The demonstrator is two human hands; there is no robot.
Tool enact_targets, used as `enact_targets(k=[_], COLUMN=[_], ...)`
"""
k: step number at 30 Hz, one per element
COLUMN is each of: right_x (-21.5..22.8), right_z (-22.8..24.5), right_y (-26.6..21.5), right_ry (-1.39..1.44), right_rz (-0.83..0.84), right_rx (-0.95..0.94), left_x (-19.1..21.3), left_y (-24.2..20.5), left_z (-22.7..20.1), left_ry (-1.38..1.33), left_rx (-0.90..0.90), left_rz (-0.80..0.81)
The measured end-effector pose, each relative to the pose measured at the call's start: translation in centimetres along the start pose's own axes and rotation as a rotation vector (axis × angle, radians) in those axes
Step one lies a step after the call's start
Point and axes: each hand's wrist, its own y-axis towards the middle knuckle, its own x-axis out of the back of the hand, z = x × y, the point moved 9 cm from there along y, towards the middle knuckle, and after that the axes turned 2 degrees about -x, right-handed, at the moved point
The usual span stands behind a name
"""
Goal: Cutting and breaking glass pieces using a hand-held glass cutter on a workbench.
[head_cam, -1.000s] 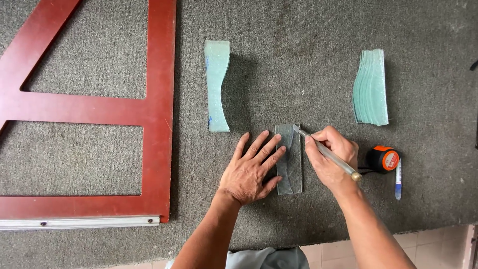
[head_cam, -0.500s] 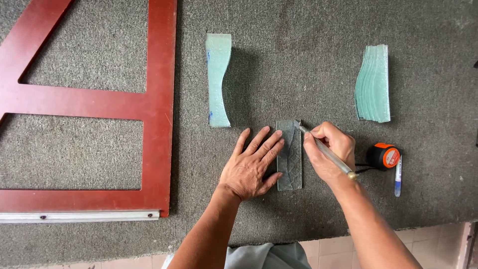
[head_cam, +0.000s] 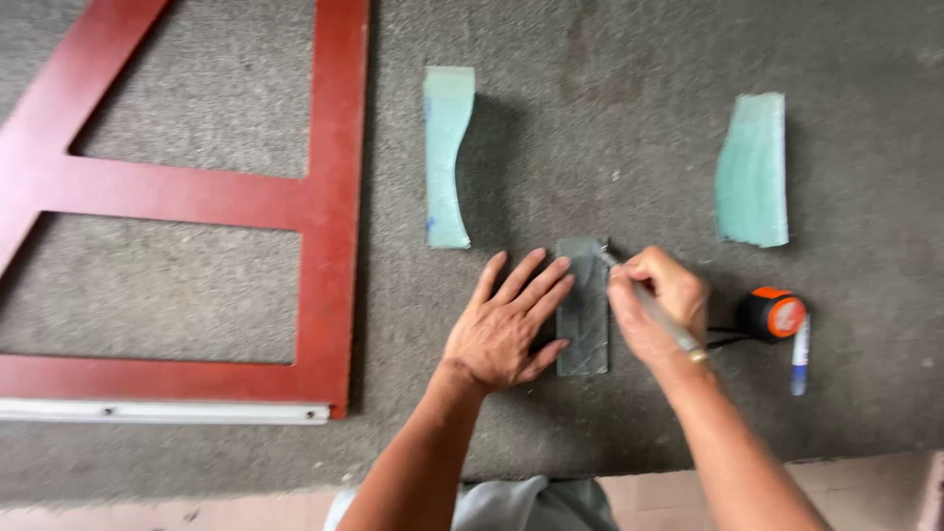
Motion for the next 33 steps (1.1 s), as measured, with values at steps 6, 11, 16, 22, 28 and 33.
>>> enact_targets(k=[6, 11, 16, 22, 28, 33], right_x=[0.0, -0.1, 0.1, -0.2, -0.4, -0.1], right_z=[0.9, 1.1, 1.5, 2.0, 1.7, 2.1], right_y=[-0.5, -0.8, -1.4, -2.3, -3.4, -4.0], right_ry=[0.001, 0.027, 0.021, 0.042, 0.065, 0.100], right_rz=[-0.033, -0.031, -0.051, -0.027, -0.072, -0.118], right_rx=[0.054, 0.065, 0.053, 0.025, -0.015, -0.025], left_x=[-0.7, -0.9, -1.0, -1.0, -0.8, -0.7], left_y=[0.0, 0.1, 0.1, 0.2, 0.2, 0.2], left_z=[0.2, 0.3, 0.3, 0.2, 0.2, 0.2], left_ry=[0.009, 0.023, 0.042, 0.034, 0.027, 0.019], left_rx=[0.015, 0.028, 0.029, 0.027, 0.022, 0.024], left_rz=[0.008, 0.032, 0.051, 0.053, 0.039, 0.057])
